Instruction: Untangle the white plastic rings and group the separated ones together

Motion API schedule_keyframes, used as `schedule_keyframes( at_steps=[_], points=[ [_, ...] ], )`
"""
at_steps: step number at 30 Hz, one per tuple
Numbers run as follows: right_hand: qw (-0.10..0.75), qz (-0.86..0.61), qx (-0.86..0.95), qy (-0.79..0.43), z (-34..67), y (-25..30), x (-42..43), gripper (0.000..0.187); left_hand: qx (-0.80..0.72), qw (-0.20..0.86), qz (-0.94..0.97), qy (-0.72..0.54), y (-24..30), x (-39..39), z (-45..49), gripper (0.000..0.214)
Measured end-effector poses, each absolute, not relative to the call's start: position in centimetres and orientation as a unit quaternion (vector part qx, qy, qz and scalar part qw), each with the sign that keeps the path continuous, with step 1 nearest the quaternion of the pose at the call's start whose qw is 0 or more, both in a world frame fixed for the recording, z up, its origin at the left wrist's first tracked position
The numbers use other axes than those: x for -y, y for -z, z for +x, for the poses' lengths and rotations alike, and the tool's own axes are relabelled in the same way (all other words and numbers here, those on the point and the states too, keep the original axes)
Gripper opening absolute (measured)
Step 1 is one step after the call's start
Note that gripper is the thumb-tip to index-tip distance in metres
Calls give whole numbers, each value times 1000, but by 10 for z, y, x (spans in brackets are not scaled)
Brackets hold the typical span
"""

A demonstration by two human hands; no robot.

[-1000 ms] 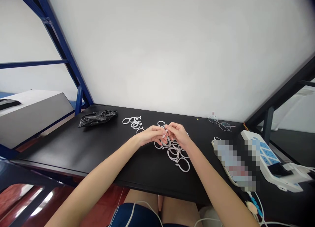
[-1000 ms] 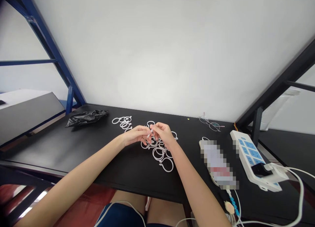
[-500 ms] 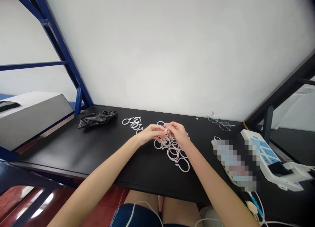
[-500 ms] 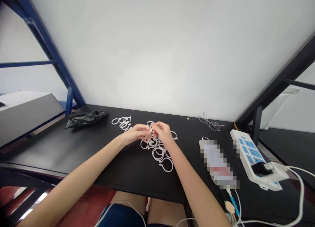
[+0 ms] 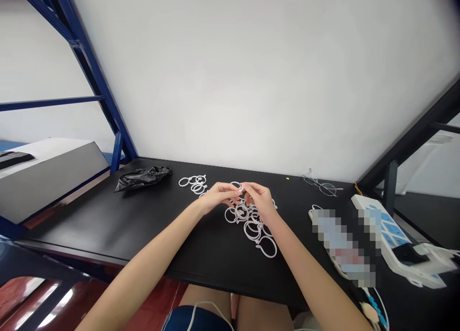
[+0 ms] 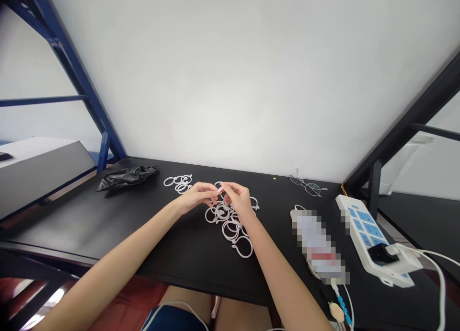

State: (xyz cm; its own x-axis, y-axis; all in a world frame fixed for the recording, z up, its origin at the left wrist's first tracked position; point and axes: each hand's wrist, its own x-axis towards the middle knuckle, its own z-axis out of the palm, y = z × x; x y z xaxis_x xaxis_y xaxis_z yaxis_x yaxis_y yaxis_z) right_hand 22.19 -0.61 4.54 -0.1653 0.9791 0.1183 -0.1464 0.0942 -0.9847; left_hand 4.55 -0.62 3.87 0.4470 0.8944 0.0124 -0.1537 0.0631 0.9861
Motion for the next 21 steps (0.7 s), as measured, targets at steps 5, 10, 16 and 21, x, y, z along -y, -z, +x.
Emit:
schedule_keyframes(
  at_steps=[5,10,16,21],
  points=[
    [529,-403,523,-534,222,-46,7,32,-340,637,556,-412,-35,6,47,34],
    [539,-418,515,-519,223,-48,8,28,-337,636,559,-411,-35,8,50,36],
    [531,-412,517,-530,224,-46,7,29,-341,636,557,-411,-35,9,50,38],
    [522,-408,523,-536,224,-47,8,34,-342,633,566,-403,-33,9,49,39]
  ],
)
